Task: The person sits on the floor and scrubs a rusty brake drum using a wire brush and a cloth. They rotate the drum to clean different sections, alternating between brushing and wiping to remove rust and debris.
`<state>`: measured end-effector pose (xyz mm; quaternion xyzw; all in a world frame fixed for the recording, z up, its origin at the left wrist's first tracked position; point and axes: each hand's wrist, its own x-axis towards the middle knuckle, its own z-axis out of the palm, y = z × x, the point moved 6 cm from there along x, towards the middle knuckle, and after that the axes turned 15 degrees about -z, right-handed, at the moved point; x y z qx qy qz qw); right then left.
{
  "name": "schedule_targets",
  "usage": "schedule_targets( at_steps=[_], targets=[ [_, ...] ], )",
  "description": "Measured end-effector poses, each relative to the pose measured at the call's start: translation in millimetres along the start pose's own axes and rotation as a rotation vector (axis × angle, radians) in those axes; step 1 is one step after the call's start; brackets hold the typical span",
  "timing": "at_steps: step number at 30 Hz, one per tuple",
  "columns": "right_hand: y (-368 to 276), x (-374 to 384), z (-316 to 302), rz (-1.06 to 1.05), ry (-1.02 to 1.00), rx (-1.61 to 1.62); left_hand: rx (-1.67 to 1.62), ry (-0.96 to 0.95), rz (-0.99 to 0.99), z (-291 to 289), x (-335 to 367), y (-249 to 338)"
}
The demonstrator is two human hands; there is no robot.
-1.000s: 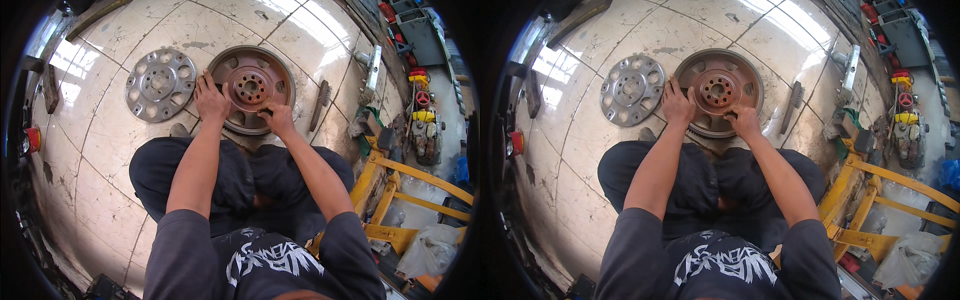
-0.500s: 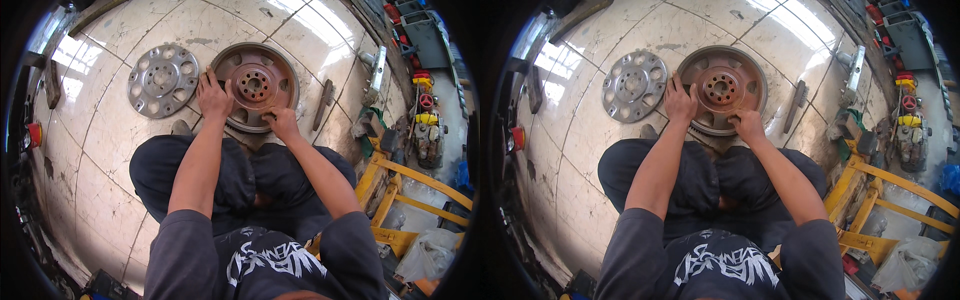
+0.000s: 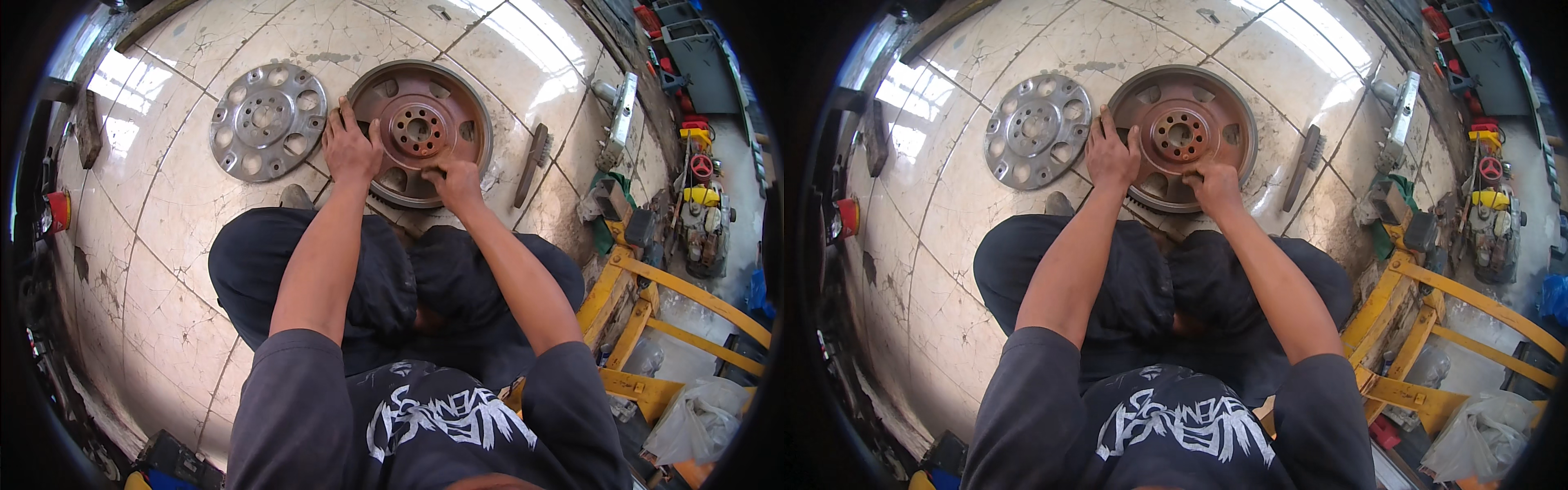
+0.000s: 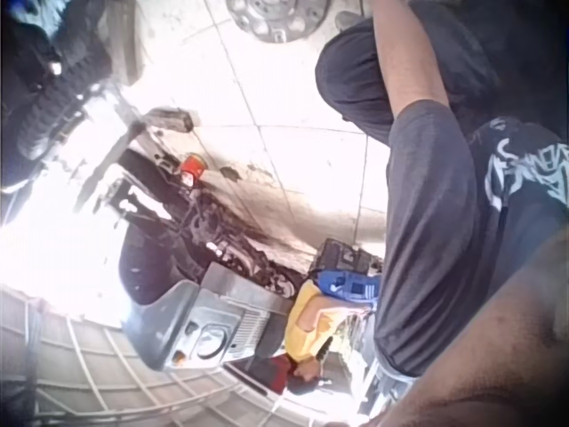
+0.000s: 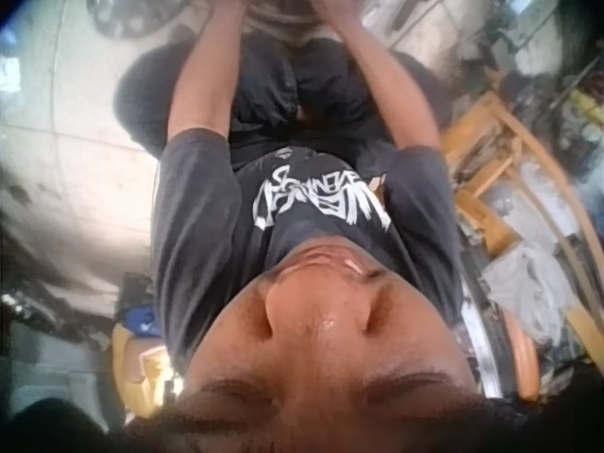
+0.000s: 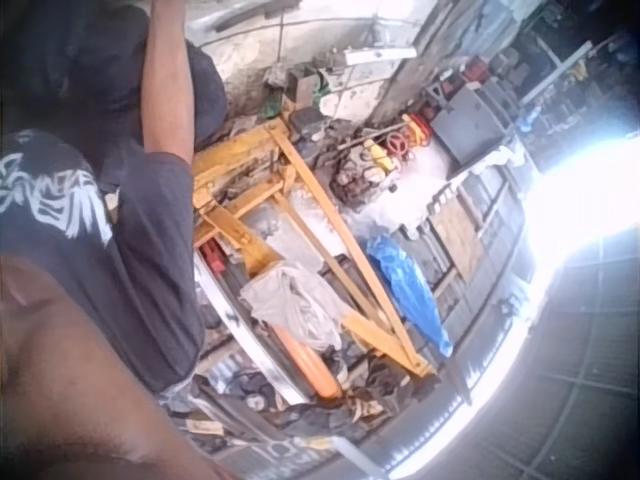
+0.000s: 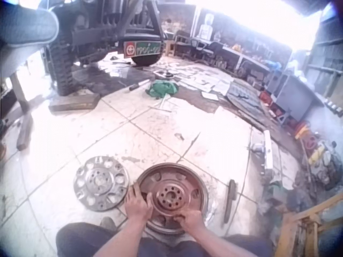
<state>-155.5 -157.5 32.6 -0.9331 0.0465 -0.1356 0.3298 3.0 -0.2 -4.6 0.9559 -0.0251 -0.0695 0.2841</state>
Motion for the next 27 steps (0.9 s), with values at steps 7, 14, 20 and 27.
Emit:
schedule_targets(
  at_steps=[7, 14, 20, 27],
  targets=[
    [0, 4, 0, -0.016, -0.018, -0.039, -0.009, 0.02, 0.014, -1, -1, 1],
    [1, -19, 7, -0.066, -0.058, -0.043, -0.004, -0.024, -0.02, 6, 1, -10],
    [7, 10, -1, -0.094, 0.029, -0.065, -0.06, -0.031, 0.072, 10, 16, 3],
    [-9, -9, -16, -0.011, 0.009, -0.147, -0.11, -0.044, 0.194, 6, 53, 5]
  ],
)
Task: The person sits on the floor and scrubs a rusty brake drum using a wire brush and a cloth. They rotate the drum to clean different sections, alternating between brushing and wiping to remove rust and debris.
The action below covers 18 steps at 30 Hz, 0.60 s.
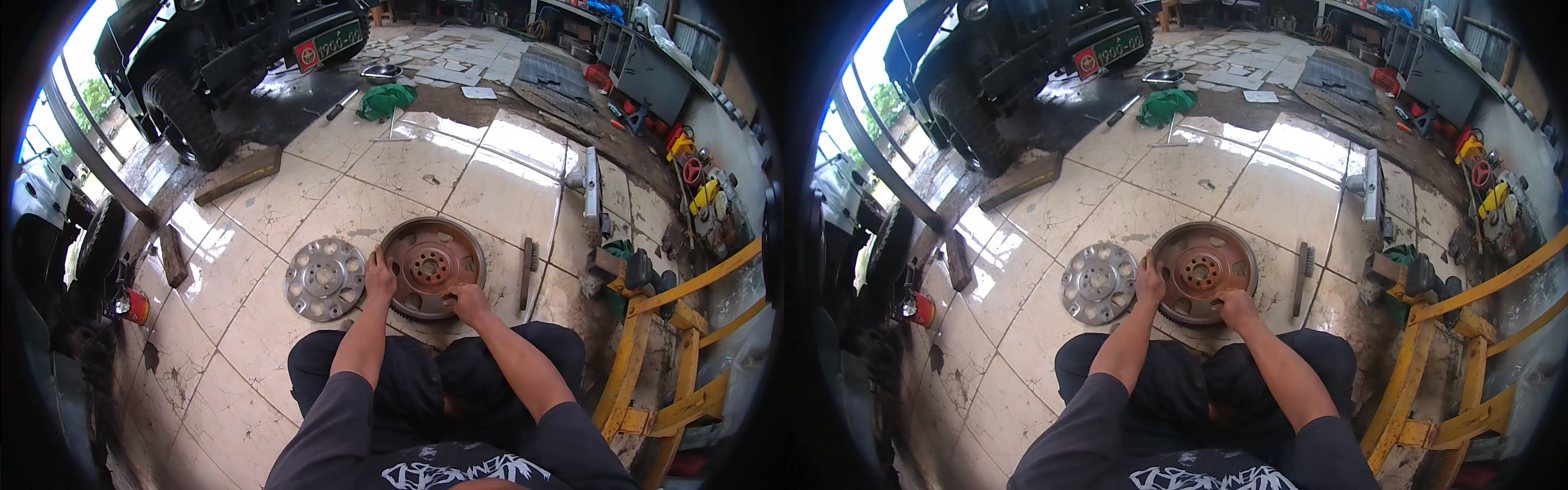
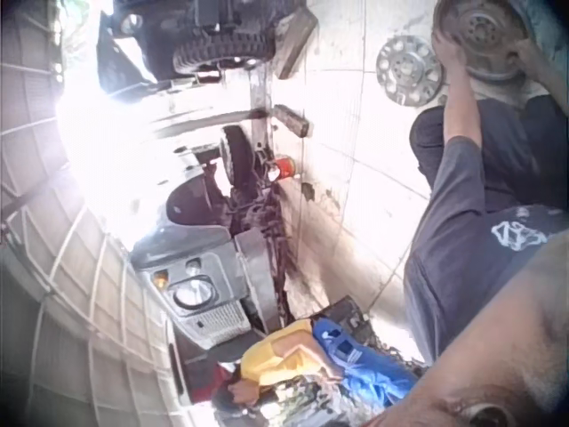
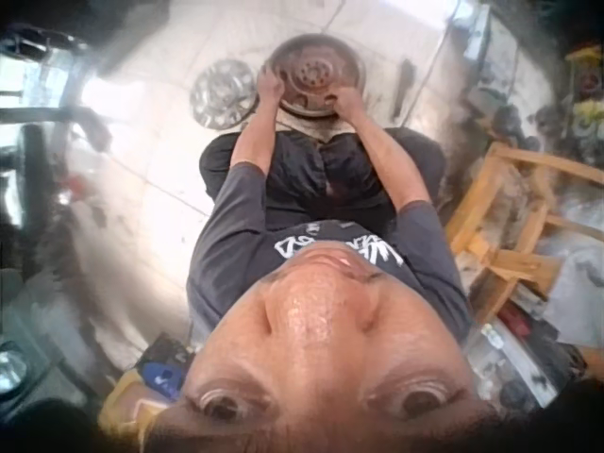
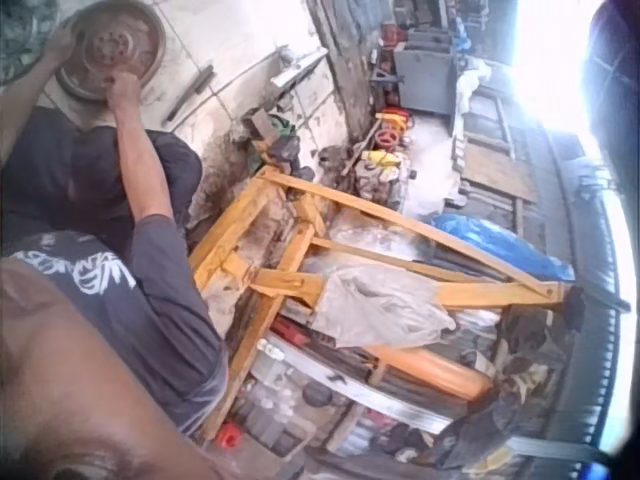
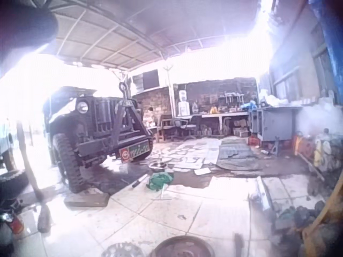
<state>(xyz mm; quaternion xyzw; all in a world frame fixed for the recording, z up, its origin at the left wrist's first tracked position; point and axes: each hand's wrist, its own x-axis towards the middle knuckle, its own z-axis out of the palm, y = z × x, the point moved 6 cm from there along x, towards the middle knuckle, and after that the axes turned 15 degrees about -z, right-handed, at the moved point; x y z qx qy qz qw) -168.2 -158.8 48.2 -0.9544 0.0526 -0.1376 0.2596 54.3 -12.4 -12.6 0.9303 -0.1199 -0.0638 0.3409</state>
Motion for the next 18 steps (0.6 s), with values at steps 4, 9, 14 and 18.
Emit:
schedule_targets(
  at_steps=[4, 9, 14, 18],
  targets=[
    [-15, -3, -10, -0.032, 0.043, 0.025, 0.091, 0.142, -0.14, -9, -28, 2],
    [12, 8, -19, 0.078, 0.012, 0.073, 0.031, -0.218, -0.495, -3, -89, 10],
    [10, 24, -9, 0.074, -0.052, 0.031, -0.439, -0.642, -0.653, 13, -106, -25],
    [6, 25, -5, -0.002, -0.049, 0.028, -0.133, -0.395, -0.521, 1, -107, -9]
  ],
)
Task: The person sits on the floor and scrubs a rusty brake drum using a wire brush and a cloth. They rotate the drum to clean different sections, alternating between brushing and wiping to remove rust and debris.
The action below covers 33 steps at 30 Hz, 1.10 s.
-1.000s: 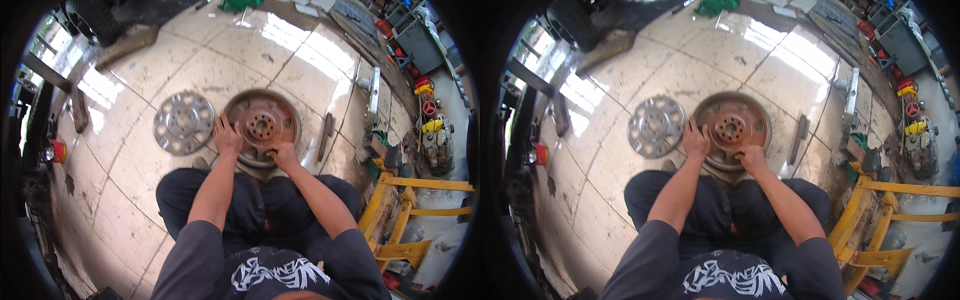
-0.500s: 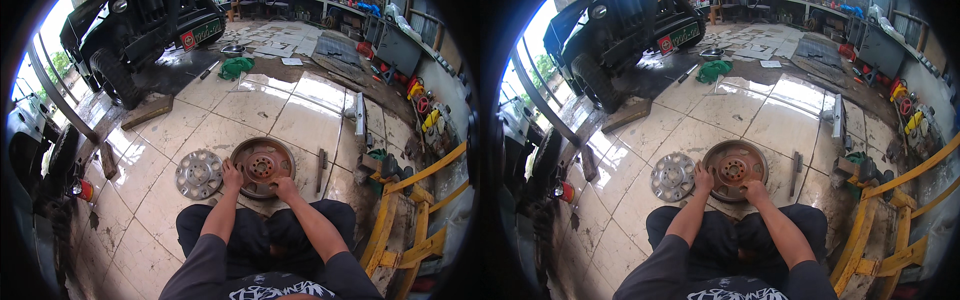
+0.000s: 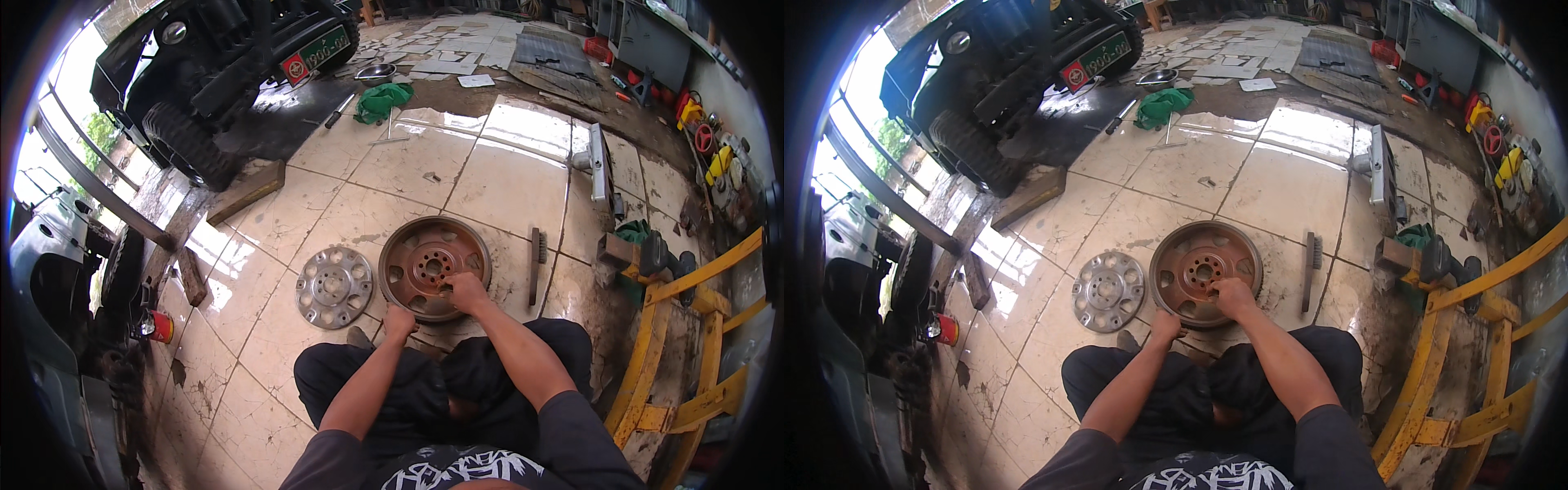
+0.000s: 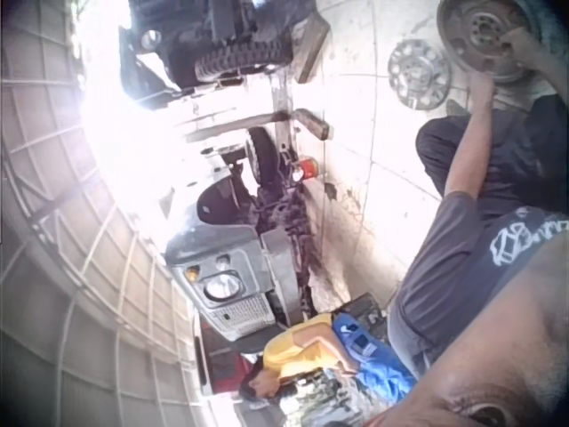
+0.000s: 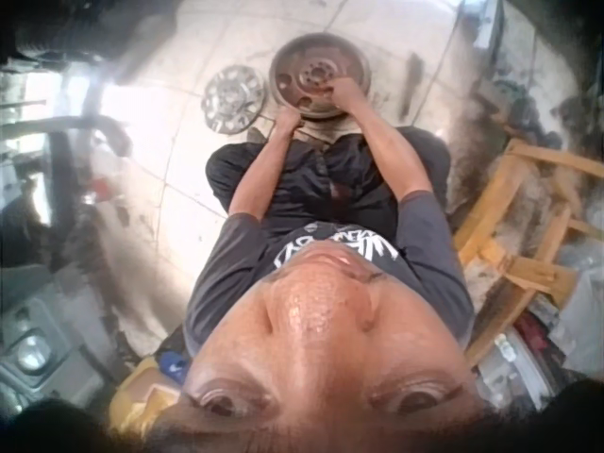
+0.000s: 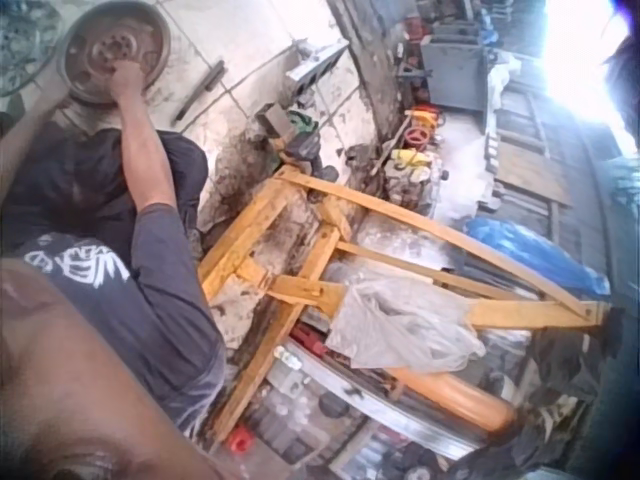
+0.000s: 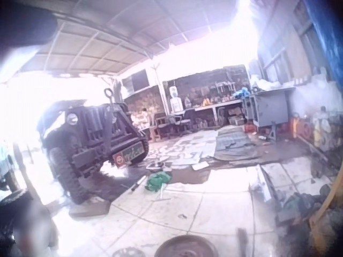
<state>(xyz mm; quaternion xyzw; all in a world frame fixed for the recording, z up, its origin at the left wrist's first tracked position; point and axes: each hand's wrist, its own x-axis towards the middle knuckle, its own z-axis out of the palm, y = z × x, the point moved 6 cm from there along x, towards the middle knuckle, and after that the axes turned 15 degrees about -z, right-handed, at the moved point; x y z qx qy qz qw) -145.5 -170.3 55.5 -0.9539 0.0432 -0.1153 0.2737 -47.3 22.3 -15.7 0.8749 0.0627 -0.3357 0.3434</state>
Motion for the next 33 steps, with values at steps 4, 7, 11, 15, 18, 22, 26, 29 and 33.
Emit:
schedule_targets(
  at_steps=[4, 7, 11, 15, 18, 22, 26, 29, 33],
  targets=[
    [0, 5, 2, 0.042, -0.026, 0.09, -0.088, -0.064, -0.008, -3, 19, -2],
    [-8, 4, 0, 0.037, -0.025, 0.087, -0.118, 0.012, 0.008, -16, 38, 5],
    [-1, -2, -6, 0.01, 0.076, 0.072, -0.16, 0.028, 0.039, -23, 42, 26],
    [3, -4, -9, 0.011, 0.146, 0.071, -0.074, 0.004, 0.059, -23, 38, 35],
    [6, -5, -11, 0.101, 0.11, 0.09, -0.103, 0.048, 0.049, -21, 35, 30],
    [5, -2, -8, 0.088, 0.106, 0.088, -0.054, 0.083, 0.006, -21, 60, 13],
    [17, 5, -10, 0.002, 0.13, 0.063, 0.138, 0.246, 0.203, -30, 44, 43],
    [31, -5, -6, 0.061, 0.114, 0.063, 0.07, 0.087, 0.02, -21, 23, 52],
    [23, -3, -7, 0.113, 0.175, 0.175, 0.052, 0.227, -0.031, -24, 35, 27]
  ],
)
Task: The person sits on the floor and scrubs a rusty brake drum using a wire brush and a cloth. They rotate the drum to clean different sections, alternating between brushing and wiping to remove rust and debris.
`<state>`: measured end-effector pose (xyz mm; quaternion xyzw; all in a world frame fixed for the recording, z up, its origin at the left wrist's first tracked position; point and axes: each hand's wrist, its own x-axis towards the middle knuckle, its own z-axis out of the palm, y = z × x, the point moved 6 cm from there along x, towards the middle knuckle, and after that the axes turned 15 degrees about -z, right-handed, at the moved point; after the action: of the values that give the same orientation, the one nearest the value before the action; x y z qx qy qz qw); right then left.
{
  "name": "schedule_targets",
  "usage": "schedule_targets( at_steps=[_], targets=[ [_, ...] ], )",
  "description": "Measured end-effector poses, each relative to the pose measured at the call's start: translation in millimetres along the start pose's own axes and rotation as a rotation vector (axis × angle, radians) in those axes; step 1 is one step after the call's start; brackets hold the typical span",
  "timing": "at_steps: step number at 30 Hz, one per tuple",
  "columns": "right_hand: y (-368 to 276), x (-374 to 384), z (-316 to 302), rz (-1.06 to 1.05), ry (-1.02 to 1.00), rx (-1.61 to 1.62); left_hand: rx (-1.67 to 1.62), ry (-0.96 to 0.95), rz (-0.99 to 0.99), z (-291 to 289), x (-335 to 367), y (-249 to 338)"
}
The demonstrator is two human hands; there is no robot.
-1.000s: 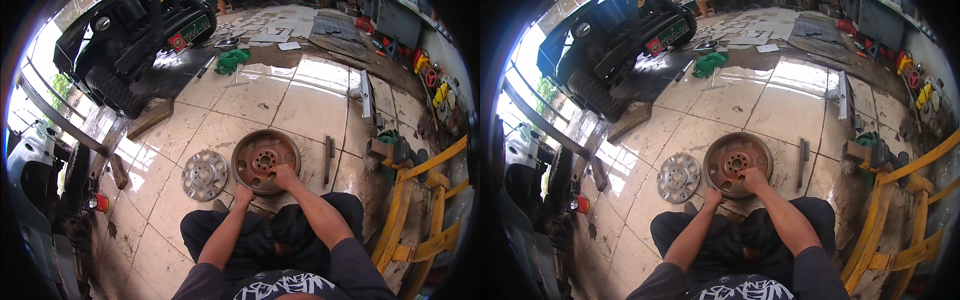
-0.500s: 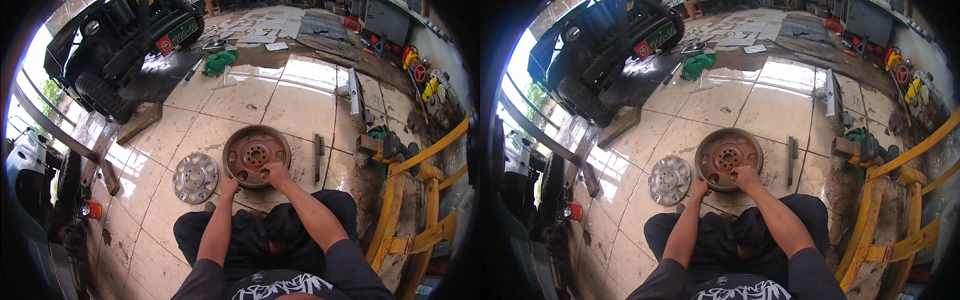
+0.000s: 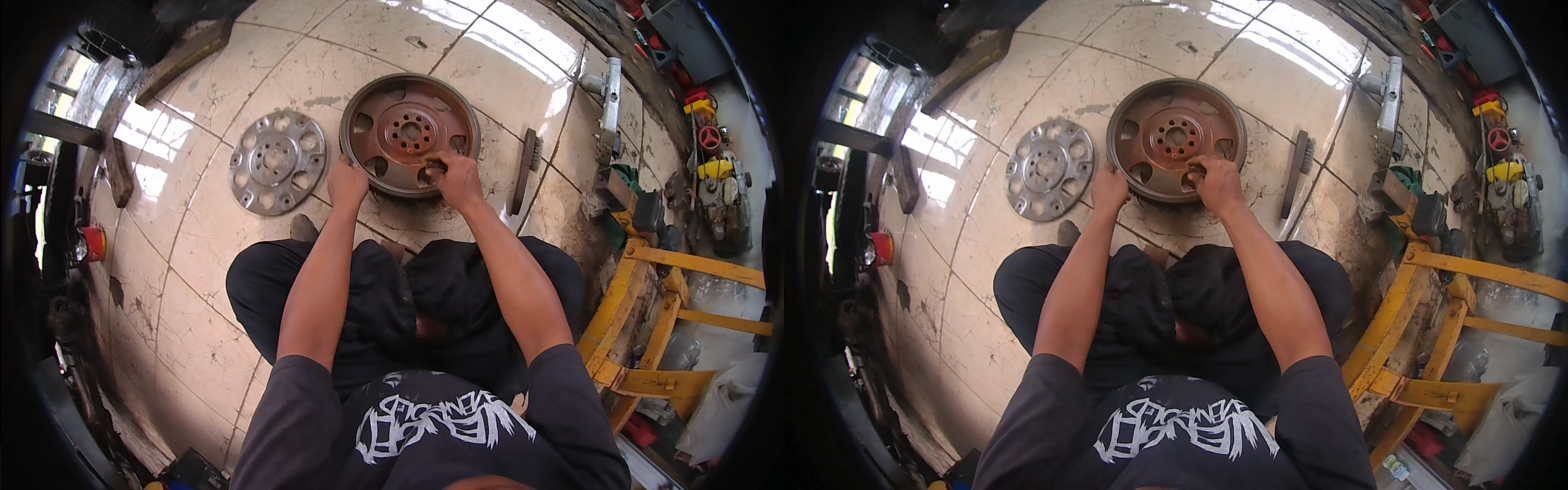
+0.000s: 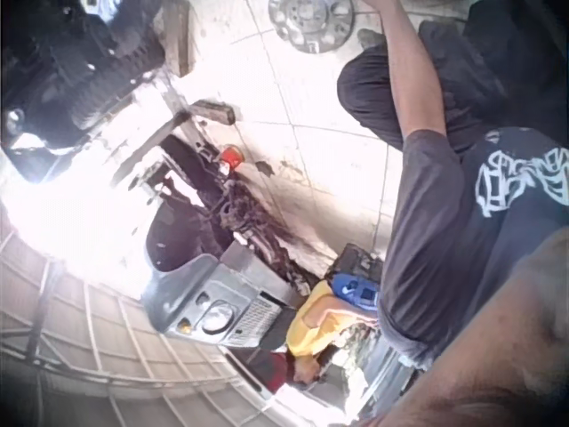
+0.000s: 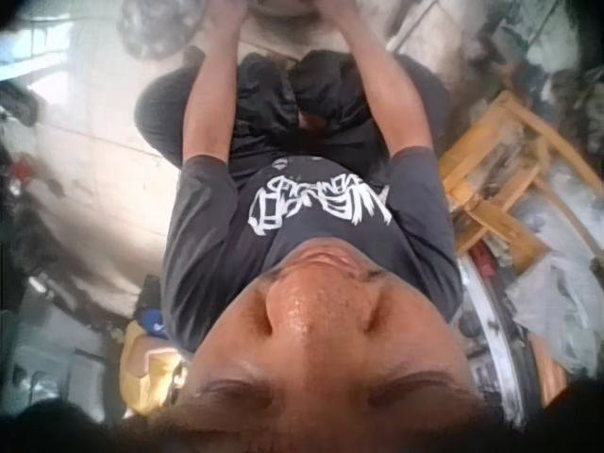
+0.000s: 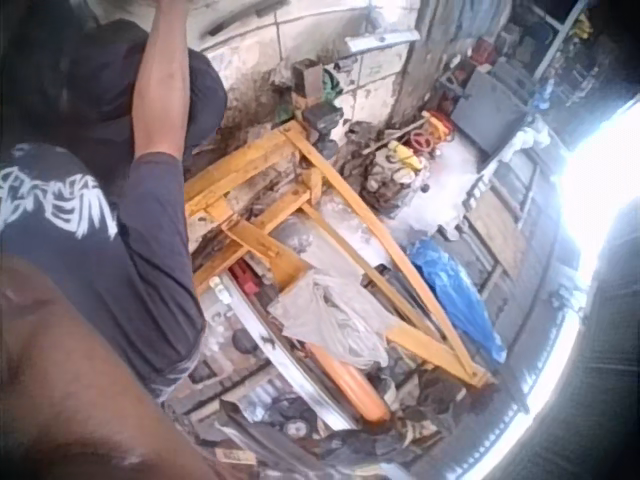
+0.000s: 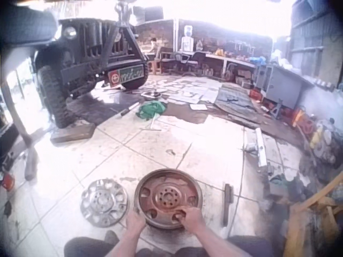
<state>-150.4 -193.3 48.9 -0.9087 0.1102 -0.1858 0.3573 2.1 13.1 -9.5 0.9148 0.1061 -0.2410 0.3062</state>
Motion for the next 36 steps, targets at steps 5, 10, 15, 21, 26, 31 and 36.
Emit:
schedule_targets(
  at_steps=[5, 10, 15, 21, 26, 31, 36],
  targets=[
    [1, 8, 0, 0.008, -0.011, -0.008, -0.347, 0.302, 0.092, -8, 4, 8],
    [-9, 21, 16, -0.084, -0.115, -0.01, -0.321, 0.45, 0.101, 18, 27, 17],
    [2, 27, 22, 0.023, -0.186, -0.004, -0.308, 0.404, 0.08, 25, 22, 21],
    [-4, 27, 29, -0.117, -0.159, -0.114, -0.295, 0.442, 0.082, 22, 23, 22],
    [-6, 24, 31, -0.168, -0.159, -0.139, -0.298, 0.422, 0.059, 24, 23, 23],
    [-10, 19, 34, -0.184, -0.172, -0.168, -0.319, 0.415, 0.054, 21, 22, 22],
    [-11, 29, 34, -0.191, -0.1, -0.156, -0.346, 0.401, 0.075, 23, 21, 22]
  ],
)
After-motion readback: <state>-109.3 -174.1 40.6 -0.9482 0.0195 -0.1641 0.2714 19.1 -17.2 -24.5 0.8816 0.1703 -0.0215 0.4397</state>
